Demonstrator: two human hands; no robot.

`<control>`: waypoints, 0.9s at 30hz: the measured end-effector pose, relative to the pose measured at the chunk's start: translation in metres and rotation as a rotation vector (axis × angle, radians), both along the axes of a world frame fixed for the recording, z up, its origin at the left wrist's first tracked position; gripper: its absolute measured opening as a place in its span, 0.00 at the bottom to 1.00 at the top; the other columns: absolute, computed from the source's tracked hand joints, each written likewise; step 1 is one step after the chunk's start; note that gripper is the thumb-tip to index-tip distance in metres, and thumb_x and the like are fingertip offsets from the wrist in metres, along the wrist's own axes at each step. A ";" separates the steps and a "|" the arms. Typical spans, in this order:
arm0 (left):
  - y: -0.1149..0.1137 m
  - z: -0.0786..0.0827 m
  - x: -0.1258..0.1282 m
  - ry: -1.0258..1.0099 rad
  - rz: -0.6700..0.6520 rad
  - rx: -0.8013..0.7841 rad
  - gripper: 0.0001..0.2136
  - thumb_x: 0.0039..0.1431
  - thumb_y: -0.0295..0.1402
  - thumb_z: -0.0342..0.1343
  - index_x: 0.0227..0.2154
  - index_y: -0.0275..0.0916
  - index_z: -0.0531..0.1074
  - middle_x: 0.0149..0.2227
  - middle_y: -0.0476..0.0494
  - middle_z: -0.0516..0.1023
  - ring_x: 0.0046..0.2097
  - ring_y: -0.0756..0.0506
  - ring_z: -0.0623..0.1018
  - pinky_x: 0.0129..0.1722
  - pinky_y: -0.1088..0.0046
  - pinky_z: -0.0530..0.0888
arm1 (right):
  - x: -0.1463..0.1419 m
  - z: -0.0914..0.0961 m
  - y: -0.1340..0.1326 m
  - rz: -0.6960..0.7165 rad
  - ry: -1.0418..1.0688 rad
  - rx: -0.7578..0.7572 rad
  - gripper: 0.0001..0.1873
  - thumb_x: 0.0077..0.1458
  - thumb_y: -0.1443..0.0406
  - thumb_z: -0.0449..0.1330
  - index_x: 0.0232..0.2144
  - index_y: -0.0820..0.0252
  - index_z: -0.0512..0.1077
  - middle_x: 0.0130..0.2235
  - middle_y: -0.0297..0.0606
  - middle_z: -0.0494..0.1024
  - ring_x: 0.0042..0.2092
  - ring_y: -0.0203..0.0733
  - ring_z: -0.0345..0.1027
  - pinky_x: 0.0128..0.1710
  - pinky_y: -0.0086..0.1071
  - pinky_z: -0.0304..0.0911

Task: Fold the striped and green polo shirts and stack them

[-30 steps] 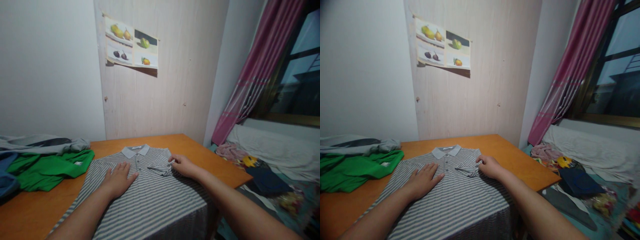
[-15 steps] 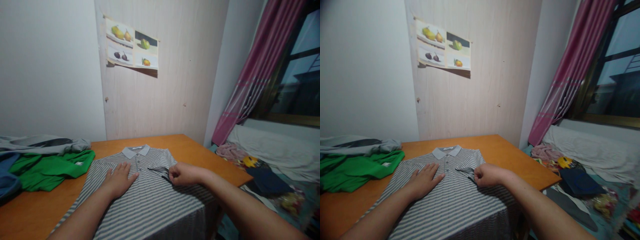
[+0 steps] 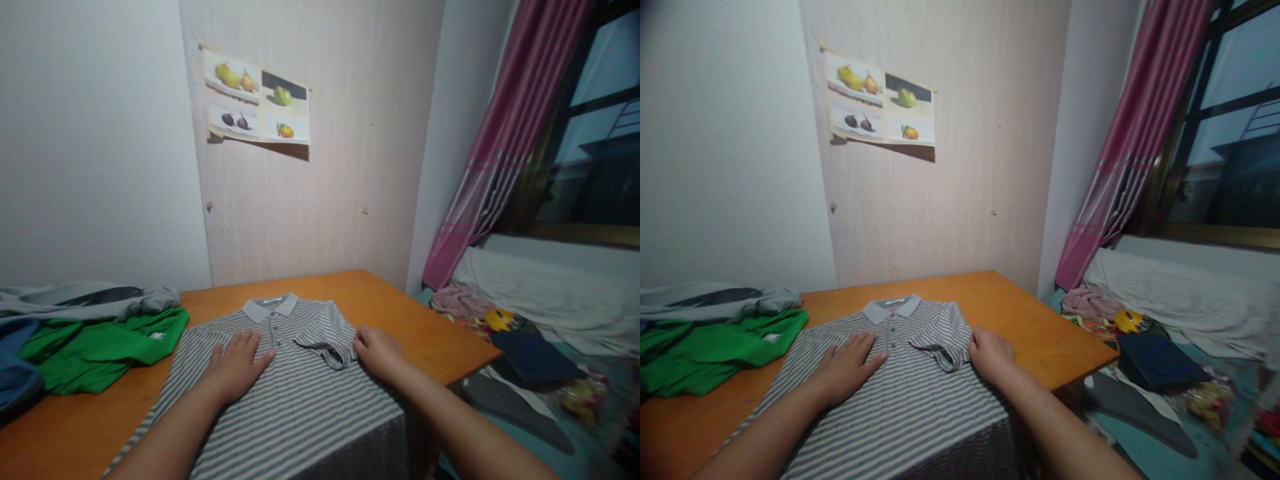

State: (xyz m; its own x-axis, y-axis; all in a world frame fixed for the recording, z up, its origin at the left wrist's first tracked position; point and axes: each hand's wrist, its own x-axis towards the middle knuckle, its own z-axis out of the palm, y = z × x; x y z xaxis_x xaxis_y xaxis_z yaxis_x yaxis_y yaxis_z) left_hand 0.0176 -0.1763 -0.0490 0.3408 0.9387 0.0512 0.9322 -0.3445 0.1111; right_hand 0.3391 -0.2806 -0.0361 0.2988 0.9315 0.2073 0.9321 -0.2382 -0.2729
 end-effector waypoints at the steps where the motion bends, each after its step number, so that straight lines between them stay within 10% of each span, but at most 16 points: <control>1: 0.000 0.000 0.000 -0.007 -0.002 0.001 0.40 0.64 0.58 0.38 0.70 0.35 0.54 0.73 0.36 0.50 0.73 0.33 0.50 0.68 0.40 0.46 | -0.003 -0.004 -0.003 -0.014 -0.042 -0.008 0.13 0.64 0.61 0.52 0.41 0.56 0.75 0.40 0.41 0.82 0.40 0.43 0.73 0.33 0.31 0.51; 17: 0.002 0.033 0.016 -0.099 -0.340 0.109 0.17 0.61 0.42 0.53 0.47 0.39 0.75 0.52 0.36 0.78 0.53 0.38 0.76 0.55 0.63 0.69 | -0.013 -0.006 -0.014 -0.084 -0.082 0.047 0.16 0.66 0.60 0.47 0.41 0.55 0.74 0.40 0.43 0.83 0.41 0.47 0.76 0.34 0.33 0.55; 27: 0.009 0.025 0.076 -0.163 -0.209 0.098 0.09 0.52 0.28 0.55 0.35 0.41 0.77 0.44 0.38 0.81 0.49 0.39 0.77 0.49 0.66 0.69 | -0.011 -0.009 -0.011 -0.090 -0.092 0.028 0.15 0.65 0.61 0.48 0.42 0.55 0.74 0.39 0.44 0.83 0.41 0.48 0.77 0.34 0.34 0.57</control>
State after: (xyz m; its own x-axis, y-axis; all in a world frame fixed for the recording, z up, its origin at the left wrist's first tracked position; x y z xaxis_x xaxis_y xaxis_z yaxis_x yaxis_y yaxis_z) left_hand 0.0932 -0.1677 -0.0239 0.5063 0.8367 0.2087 0.8123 -0.5440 0.2104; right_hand 0.3282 -0.2917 -0.0449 0.3590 0.8954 0.2634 0.9289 -0.3152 -0.1945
